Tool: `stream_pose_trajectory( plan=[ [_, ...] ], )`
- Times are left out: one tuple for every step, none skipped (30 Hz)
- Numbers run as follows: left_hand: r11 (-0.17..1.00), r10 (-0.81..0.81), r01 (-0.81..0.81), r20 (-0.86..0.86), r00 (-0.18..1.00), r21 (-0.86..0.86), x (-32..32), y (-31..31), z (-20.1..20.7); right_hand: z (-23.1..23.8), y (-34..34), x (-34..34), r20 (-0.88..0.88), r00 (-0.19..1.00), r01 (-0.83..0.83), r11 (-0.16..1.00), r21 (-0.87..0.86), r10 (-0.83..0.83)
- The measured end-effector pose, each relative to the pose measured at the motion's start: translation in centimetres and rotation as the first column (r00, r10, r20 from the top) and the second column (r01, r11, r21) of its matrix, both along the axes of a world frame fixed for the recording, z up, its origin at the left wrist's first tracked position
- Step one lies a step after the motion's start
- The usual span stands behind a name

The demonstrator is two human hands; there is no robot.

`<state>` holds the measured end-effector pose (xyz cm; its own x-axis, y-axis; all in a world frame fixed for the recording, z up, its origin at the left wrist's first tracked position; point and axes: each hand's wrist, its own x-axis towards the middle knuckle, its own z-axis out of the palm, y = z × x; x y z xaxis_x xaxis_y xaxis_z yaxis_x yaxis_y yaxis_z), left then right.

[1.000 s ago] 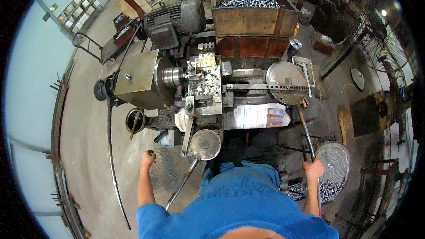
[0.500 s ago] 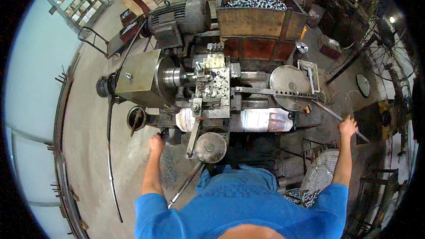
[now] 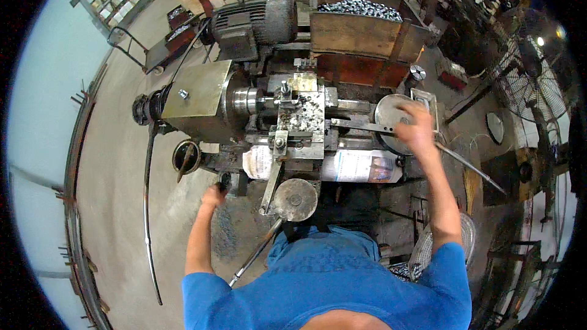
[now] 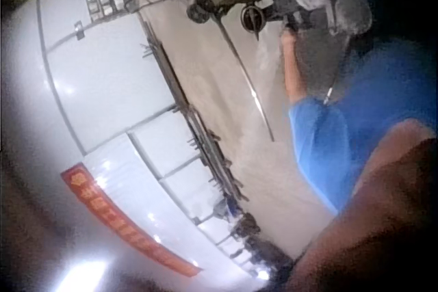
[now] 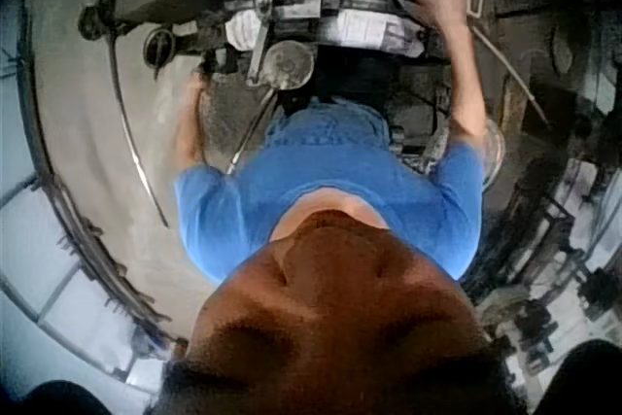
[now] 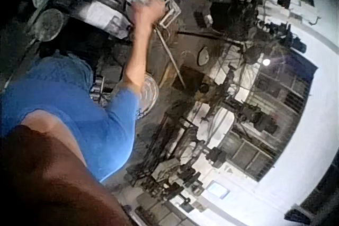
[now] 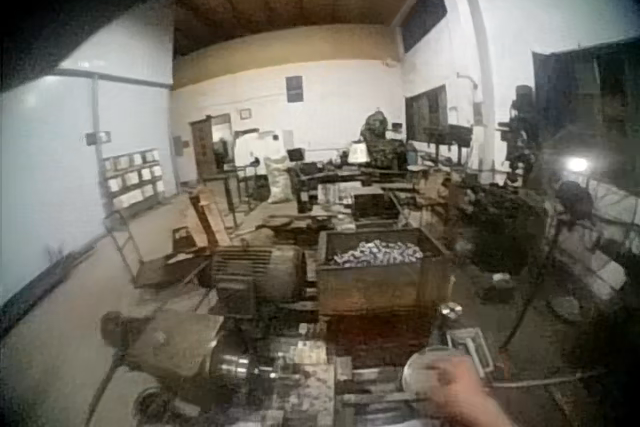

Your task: The person operates a lathe to process metal parts, picking up individual pieces, inserting them into the machine, and placing the finished components into a collection tray.

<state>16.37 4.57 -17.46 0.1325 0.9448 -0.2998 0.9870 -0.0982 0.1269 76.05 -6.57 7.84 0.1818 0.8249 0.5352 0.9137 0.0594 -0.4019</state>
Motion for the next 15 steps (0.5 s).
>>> stream_pose_trajectory(
  plan=[
    [0.997, 0.069, -0.067, 0.054, 0.996, -0.037, -0.2, 0.2, 1.9, 1.6, 2.2, -3.6, 0.002, 0.987, -0.158, 0.987, -0.025, 0.158],
    [0.990, 0.130, -0.123, 0.107, 0.986, -0.075, 0.0, 0.9, 5.1, 1.9, 4.7, -6.7, 0.075, 0.952, -0.304, 0.948, 0.093, 0.298],
    [0.978, 0.193, -0.177, 0.158, 0.968, -0.111, -0.3, 1.1, 8.2, 2.9, 6.4, -9.6, 0.133, 0.907, -0.405, 0.914, 0.016, 0.399],
    [0.978, 0.191, -0.204, 0.240, 0.952, 0.031, -2.0, 0.8, 10.6, 2.9, 8.4, -12.7, 0.149, 0.870, -0.482, 0.874, 0.061, 0.469],
    [0.959, 0.164, -0.227, 0.321, 0.933, 0.171, -3.6, 0.7, 13.3, 3.1, 10.4, -15.4, 0.238, 0.836, -0.514, 0.857, 0.020, 0.495],
    [0.915, 0.114, -0.233, 0.345, 0.932, 0.329, -3.9, 0.4, 16.8, 3.3, 12.0, -17.3, 0.294, 0.811, -0.505, 0.859, -0.087, 0.506],
    [0.864, 0.193, -0.318, 0.326, 0.925, 0.391, -6.3, 0.0, 19.2, 3.5, 13.2, -19.6, 0.395, 0.780, -0.438, 0.874, -0.210, 0.486],
    [0.801, 0.319, -0.445, 0.343, 0.884, 0.402, -8.4, -0.9, 21.1, 3.7, 14.2, -21.0, 0.490, 0.738, -0.341, 0.883, -0.323, 0.464],
    [0.722, 0.304, -0.406, 0.270, 0.913, 0.560, -9.5, -1.9, 23.1, 3.9, 15.0, -21.8, 0.508, 0.720, -0.268, 0.865, -0.424, 0.472],
    [0.657, 0.351, -0.462, 0.301, 0.887, 0.595, -12.9, -3.6, 22.9, 3.9, 15.5, -22.9, 0.515, 0.698, -0.212, 0.830, -0.516, 0.498],
    [0.658, 0.518, -0.511, 0.159, 0.840, 0.554, -14.7, -4.9, 22.4, 3.6, 16.1, -23.4, 0.477, 0.704, -0.242, 0.809, -0.536, 0.527],
    [0.680, 0.526, -0.469, 0.069, 0.847, 0.564, -14.6, -6.7, 20.2, 3.0, 16.7, -23.4, 0.437, 0.711, -0.267, 0.786, -0.558, 0.551],
    [0.704, 0.525, -0.424, -0.016, 0.851, 0.570, -13.4, -8.0, 17.9, 2.4, 17.0, -23.2, 0.412, 0.725, -0.285, 0.784, -0.551, 0.553],
    [0.700, 0.494, -0.422, 0.036, 0.869, 0.576, -12.3, -9.1, 17.3, 2.6, 16.7, -23.3, 0.404, 0.723, -0.305, 0.784, -0.541, 0.560],
    [0.702, 0.460, -0.420, 0.084, 0.884, 0.576, -10.9, -9.9, 16.8, 2.6, 16.7, -23.4, 0.409, 0.712, -0.314, 0.779, -0.542, 0.571]
  ],
)
